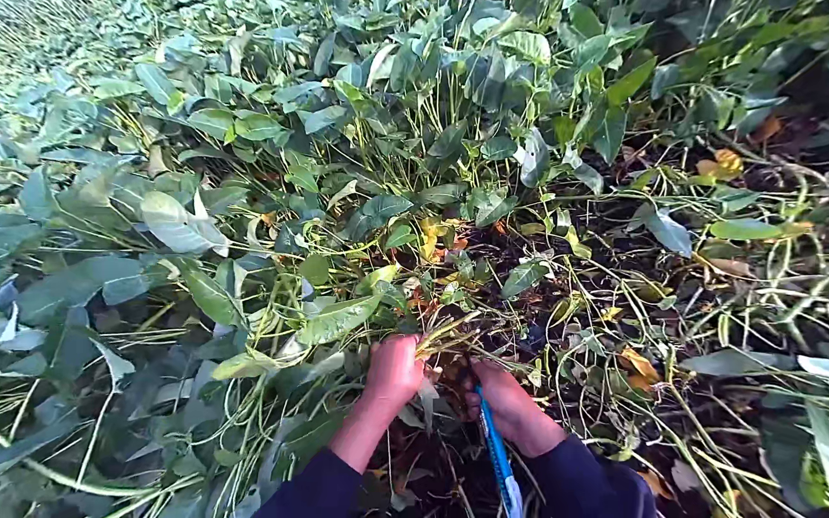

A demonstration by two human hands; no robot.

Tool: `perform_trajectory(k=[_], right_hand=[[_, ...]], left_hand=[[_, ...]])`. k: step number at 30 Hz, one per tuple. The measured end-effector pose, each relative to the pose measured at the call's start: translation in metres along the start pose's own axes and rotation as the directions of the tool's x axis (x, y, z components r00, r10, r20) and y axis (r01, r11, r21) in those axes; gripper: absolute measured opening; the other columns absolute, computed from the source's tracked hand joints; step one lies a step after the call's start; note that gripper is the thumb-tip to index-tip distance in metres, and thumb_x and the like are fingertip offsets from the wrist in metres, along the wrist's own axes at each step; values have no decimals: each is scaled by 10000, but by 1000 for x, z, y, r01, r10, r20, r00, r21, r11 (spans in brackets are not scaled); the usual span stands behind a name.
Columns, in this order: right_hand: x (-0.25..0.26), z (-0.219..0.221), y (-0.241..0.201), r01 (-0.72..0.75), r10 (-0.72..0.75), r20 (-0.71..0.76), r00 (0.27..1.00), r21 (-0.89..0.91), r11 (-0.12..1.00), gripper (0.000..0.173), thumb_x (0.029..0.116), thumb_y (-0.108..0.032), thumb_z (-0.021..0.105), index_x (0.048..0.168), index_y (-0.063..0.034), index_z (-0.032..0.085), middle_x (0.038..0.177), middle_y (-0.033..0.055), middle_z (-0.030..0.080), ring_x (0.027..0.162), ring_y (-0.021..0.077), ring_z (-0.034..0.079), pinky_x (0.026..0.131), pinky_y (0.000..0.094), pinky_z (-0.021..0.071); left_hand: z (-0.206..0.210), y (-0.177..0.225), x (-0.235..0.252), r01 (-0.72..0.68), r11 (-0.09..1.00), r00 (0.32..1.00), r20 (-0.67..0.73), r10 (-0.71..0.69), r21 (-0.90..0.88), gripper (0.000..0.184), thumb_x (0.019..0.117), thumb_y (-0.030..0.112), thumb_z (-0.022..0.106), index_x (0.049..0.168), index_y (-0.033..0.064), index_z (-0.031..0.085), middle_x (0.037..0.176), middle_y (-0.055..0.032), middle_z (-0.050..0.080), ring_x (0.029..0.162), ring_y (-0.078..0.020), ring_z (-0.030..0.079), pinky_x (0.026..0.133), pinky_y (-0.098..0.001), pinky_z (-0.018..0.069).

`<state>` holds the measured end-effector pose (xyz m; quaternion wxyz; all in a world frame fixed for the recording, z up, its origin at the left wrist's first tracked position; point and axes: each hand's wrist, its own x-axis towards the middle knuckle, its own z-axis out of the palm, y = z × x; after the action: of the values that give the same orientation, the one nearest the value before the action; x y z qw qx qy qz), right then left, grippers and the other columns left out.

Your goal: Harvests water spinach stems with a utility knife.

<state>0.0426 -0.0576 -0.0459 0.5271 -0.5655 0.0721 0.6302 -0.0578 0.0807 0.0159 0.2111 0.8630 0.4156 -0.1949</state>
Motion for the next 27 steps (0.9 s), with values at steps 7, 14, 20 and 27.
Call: perform_trajectory(k=[7,14,20,27], right_hand=[[27,6,-7,-68,64,35,997,127,990,438,1148,-362,248,1165,-54,560,718,15,503,498,102,449,470,243,430],[40,8,-5,-76,89,75,993,-161,984,372,1144,-328,317,1442,-144,444,742,0,488,500,87,422,456,245,398],[26,9,-3,-182,182,-11,983,-1,983,399,1148,-341,270,990,-72,518,635,4,452,438,107,402,437,271,436],[39,17,-9,-149,151,-36,988,56,987,400,1147,-317,296,957,-54,530,664,21,489,462,101,439,448,237,429]], left_hand=[[-1,-2,0,-21,999,999,26,22,-39,286,998,236,631,1195,41,700,1156,-171,702,1174,-333,628,1099,-559,396],[0,-12,6,18,991,1000,7,-18,-135,226,1001,219,636,1120,45,717,1062,-157,710,1082,-315,656,1036,-554,450],[28,-10,20,36,993,997,70,-44,113,481,956,232,690,1383,37,582,1355,-180,616,1330,-361,530,1114,-546,407],[39,-12,27,0,978,985,171,-36,209,364,981,255,643,1296,77,674,1340,-160,637,1347,-352,516,1123,-561,381]])
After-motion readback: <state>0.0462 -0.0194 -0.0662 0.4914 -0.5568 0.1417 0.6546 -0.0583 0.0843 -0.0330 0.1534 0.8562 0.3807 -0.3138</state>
